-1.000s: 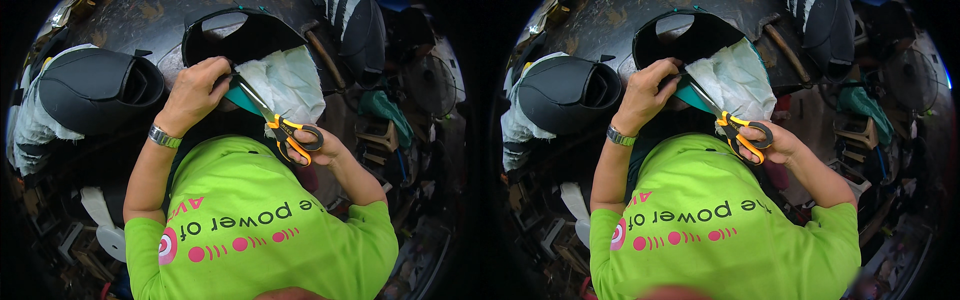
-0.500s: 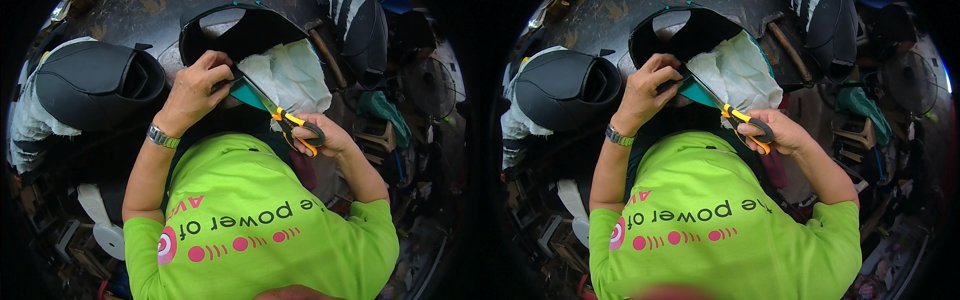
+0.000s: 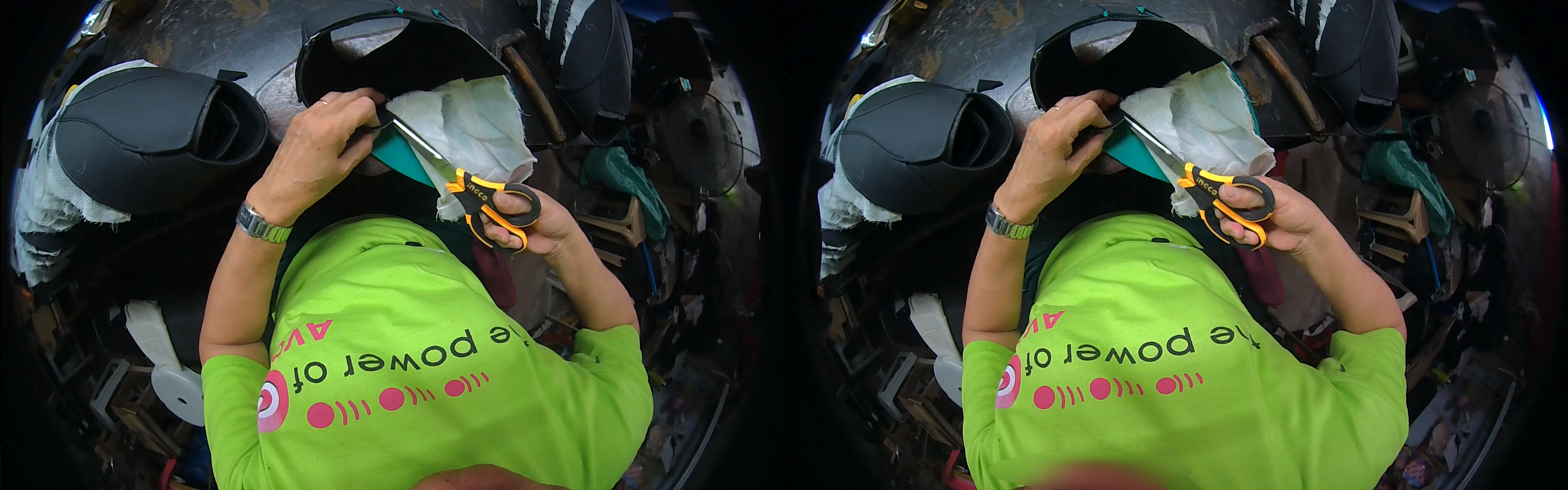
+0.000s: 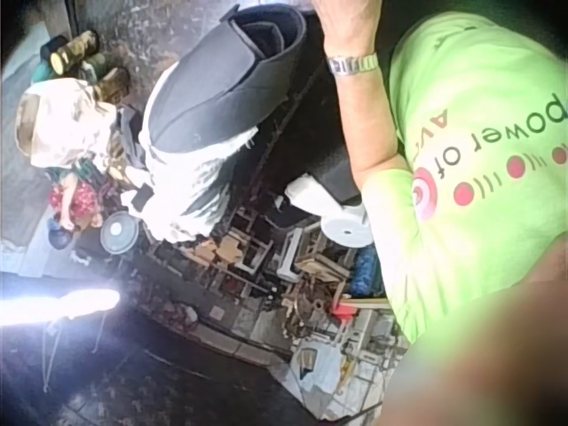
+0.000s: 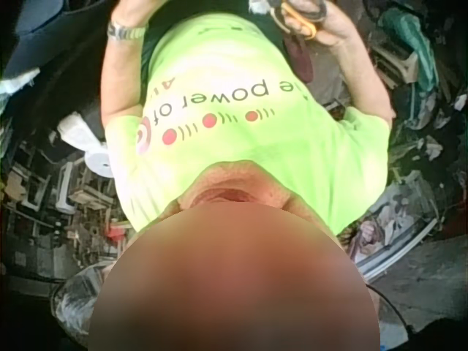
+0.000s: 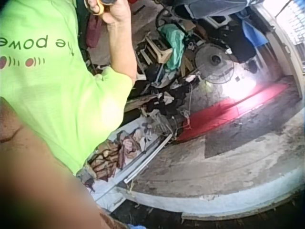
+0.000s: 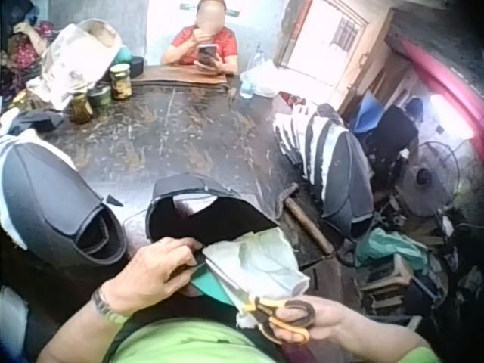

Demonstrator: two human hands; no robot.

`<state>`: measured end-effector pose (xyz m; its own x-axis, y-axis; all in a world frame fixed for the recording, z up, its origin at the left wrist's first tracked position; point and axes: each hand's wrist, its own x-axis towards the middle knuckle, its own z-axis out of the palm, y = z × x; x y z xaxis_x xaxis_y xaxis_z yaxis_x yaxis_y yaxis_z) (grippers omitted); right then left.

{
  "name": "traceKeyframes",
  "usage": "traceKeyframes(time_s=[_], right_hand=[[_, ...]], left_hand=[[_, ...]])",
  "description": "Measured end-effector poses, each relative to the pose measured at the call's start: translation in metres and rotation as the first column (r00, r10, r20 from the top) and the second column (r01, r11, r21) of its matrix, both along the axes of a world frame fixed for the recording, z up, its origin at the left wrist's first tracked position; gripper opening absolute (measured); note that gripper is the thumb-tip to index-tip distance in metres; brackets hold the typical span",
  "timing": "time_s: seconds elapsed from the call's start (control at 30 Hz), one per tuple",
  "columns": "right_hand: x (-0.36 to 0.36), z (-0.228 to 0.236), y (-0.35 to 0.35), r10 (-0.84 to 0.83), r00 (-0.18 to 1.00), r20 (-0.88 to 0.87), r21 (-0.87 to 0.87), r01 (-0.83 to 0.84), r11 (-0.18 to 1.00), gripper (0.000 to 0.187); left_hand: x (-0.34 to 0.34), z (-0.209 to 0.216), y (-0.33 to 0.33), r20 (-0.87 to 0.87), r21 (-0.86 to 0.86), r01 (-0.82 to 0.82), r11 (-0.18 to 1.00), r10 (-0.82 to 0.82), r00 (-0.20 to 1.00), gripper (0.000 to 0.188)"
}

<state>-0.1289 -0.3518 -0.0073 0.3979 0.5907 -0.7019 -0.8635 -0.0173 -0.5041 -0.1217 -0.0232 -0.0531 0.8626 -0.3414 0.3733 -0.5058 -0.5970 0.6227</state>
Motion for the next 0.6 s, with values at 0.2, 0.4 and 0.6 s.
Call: traceKeyframes(time_s=[0.2, 0.4, 0.6], right_hand=[[-0.004, 0.000, 0.007, 0.033, 0.999, 0.030, -0.005, -0.033, 0.999, 0.037], [-0.009, -0.005, 0.012, 0.039, 0.998, 0.042, 0.016, -0.039, 0.999, 0.037], [-0.009, -0.005, 0.018, 0.059, 0.991, 0.118, -0.062, -0.052, 0.997, 0.033]], left_hand=[[0.000, 0.000, 0.001, 0.012, -0.015, 0.008, 1.000, -0.008, 1.000, 0.020], [-0.001, -0.001, 0.001, 0.007, -0.030, 0.006, 1.000, -0.006, 1.000, 0.020], [-0.001, -0.002, -0.001, -0.034, -0.142, -0.024, 0.990, 0.019, 0.999, 0.017]])
